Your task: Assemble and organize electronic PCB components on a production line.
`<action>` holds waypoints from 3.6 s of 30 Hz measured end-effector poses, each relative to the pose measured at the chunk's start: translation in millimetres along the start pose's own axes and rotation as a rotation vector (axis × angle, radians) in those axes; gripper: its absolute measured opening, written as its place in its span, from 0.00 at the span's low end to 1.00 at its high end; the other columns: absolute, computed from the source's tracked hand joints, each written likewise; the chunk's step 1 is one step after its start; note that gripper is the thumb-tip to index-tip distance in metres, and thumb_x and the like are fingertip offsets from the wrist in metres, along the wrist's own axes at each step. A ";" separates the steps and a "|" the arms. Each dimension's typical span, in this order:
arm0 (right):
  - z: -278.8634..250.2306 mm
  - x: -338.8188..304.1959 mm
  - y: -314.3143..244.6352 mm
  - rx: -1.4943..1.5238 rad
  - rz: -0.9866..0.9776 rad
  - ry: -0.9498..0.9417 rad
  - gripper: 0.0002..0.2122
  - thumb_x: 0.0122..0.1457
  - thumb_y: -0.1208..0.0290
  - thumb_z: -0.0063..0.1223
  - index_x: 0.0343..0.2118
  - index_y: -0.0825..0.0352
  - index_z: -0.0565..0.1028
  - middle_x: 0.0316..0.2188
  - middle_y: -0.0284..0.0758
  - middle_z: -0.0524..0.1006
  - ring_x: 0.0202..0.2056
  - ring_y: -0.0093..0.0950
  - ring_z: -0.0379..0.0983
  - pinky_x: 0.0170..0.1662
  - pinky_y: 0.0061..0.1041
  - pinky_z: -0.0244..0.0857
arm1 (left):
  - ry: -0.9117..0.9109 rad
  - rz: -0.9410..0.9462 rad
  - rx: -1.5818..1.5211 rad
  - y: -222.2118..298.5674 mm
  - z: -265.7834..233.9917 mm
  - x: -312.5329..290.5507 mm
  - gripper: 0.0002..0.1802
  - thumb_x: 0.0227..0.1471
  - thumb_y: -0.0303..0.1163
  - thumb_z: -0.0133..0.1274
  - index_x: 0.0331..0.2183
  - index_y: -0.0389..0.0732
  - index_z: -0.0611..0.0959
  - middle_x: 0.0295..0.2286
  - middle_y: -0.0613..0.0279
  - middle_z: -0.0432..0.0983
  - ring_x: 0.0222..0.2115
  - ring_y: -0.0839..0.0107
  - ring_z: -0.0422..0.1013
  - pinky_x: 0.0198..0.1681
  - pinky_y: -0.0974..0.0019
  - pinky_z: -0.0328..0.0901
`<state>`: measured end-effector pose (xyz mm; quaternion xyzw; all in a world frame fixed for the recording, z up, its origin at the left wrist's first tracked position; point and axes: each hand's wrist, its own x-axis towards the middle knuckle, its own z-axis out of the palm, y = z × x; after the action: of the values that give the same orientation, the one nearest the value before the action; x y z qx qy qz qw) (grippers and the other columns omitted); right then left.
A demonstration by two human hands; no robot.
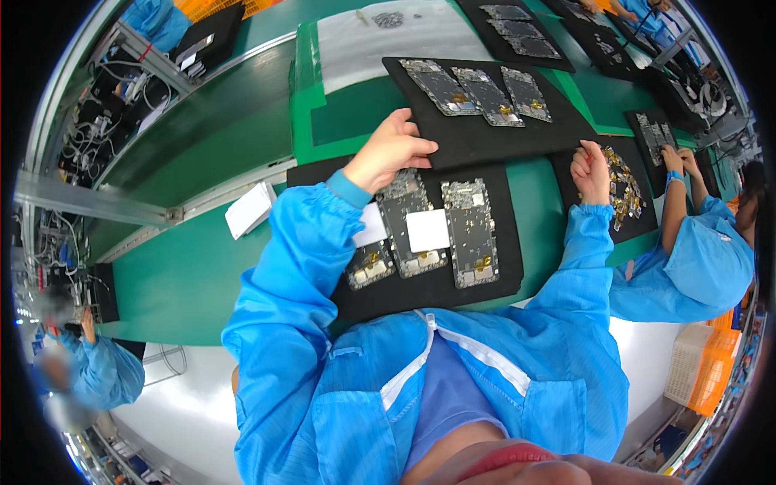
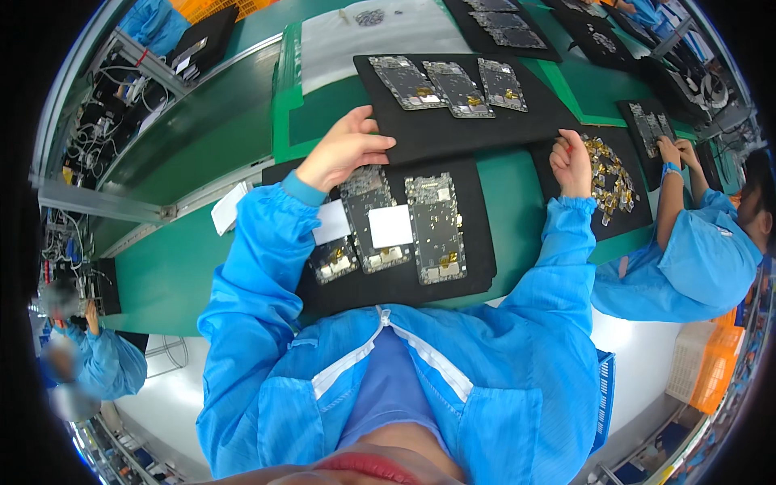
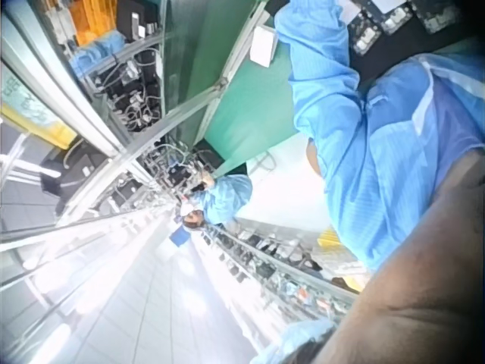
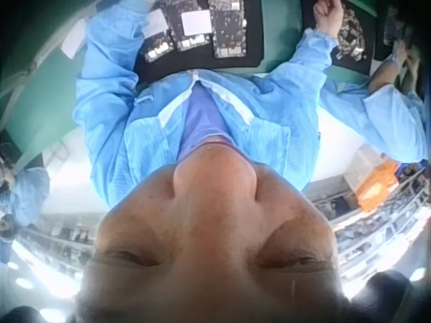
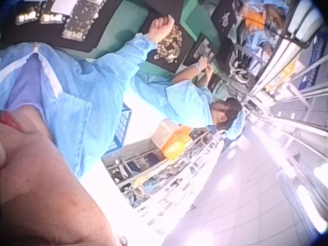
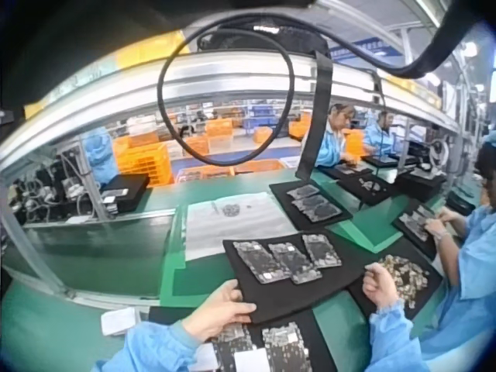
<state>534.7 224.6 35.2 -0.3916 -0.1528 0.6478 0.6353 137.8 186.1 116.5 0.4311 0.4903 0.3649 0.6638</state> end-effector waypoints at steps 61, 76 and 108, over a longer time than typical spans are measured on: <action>298.8 -122.0 231.0 -1.632 -0.720 -1.036 0.20 0.45 0.68 0.64 0.41 0.68 0.73 0.41 0.35 0.70 0.36 0.34 0.71 0.39 0.29 0.67 | 1.171 0.702 0.522 -111.0 -211.8 -190.8 0.06 0.48 0.24 0.57 0.32 0.34 0.81 0.30 0.63 0.78 0.31 0.74 0.73 0.35 0.75 0.64; 289.0 -109.8 211.9 -1.279 -0.339 -1.144 0.22 0.46 0.75 0.64 0.46 0.67 0.72 0.41 0.33 0.74 0.38 0.23 0.69 0.41 0.19 0.64 | 0.731 0.545 -0.100 -93.7 -131.7 -189.3 0.26 0.48 0.18 0.56 0.51 0.32 0.70 0.31 0.57 0.78 0.31 0.78 0.72 0.36 0.76 0.67; 291.0 -118.4 215.2 -1.271 -0.551 -1.212 0.22 0.45 0.71 0.65 0.45 0.66 0.73 0.41 0.32 0.74 0.34 0.24 0.69 0.36 0.20 0.65 | 0.453 0.362 0.123 -74.0 -132.1 -197.9 0.24 0.46 0.19 0.58 0.48 0.33 0.75 0.22 0.69 0.73 0.22 0.84 0.69 0.27 0.79 0.63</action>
<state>165.7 168.7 110.7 -0.2105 -0.8747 0.3620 0.2438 -35.2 8.1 94.7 0.4585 0.5622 0.5337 0.4345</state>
